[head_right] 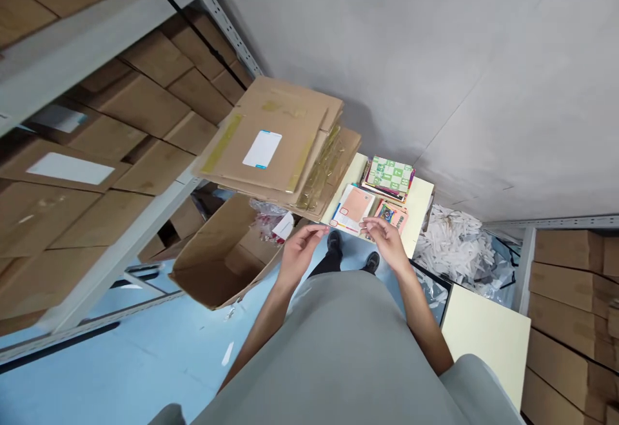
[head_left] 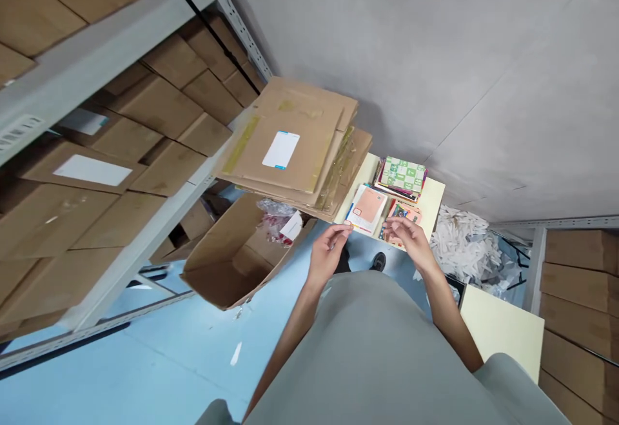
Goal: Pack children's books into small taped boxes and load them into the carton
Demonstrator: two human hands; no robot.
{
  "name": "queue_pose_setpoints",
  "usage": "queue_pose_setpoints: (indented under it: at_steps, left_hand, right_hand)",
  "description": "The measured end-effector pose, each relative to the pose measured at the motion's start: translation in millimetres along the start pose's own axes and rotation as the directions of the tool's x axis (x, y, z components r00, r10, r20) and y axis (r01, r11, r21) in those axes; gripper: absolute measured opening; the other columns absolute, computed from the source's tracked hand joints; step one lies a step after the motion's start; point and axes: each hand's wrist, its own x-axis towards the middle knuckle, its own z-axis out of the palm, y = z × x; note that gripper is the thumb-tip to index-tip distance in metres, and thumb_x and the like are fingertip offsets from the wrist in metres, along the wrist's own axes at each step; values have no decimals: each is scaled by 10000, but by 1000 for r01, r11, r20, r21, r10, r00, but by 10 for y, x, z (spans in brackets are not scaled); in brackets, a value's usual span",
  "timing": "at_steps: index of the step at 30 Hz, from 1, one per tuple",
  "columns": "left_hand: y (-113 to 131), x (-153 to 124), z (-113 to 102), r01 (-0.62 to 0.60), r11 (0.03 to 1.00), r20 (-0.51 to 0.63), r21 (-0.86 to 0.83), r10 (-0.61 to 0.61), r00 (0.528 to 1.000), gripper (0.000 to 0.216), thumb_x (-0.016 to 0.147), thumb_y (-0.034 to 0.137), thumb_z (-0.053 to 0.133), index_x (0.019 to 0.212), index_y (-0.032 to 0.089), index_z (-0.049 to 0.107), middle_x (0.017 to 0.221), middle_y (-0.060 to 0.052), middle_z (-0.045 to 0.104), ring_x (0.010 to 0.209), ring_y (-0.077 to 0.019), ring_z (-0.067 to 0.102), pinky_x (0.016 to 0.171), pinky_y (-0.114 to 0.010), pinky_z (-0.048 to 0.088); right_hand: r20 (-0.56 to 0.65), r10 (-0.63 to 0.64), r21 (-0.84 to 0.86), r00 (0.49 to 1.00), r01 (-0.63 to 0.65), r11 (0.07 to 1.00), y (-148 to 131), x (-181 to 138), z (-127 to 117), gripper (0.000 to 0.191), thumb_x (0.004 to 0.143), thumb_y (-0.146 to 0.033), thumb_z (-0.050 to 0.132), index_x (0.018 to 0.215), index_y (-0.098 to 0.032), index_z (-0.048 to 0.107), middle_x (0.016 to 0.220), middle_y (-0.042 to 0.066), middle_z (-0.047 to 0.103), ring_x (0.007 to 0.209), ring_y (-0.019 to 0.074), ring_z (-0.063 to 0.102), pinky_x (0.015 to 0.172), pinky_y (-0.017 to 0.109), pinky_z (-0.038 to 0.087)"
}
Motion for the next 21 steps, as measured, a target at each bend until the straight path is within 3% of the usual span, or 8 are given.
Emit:
queue_pose_setpoints:
  at_steps: [7,11,15,21]
  left_hand:
    - [221,697,-637,-16,999,-6,-45,16,1000,373,990,591,749,1088,235,795,1180,-106,865,1189,-299,809,1127,-479,629]
    - [309,1014,-912,9,998,57,-54,-6,998,397,980,613,756,1087,232,784,1202,-115,866,1198,-300,811,1147,-489,621]
    - [354,1197,-959,36,998,178,-58,-25,984,400,983,613,757,1088,229,791,1215,-116,863,1220,-295,803,1173,-484,609]
    - [275,1272,-684,51,998,360,-21,-40,932,382,997,593,747,1107,232,805,1217,-98,855,1238,-292,789,1187,-469,599]
  right_hand:
    - [31,-47,16,998,47,999,-300,338,852,579,865,-801,846,1099,-272,862,1103,72,889,1025,269,845,1008,449,673]
    - [5,-64,14,998,64,998,-352,453,1173,526,925,-756,822,1129,-273,860,1099,69,887,1015,252,838,1021,451,671]
    - [-92,-48,29,995,51,998,-296,459,1264,540,911,-760,832,1119,-263,859,1080,72,879,998,254,833,1007,451,663]
    - [-297,58,75,953,-37,997,-115,251,1019,571,860,-766,866,1123,-259,853,1140,77,876,1013,265,828,970,432,648]
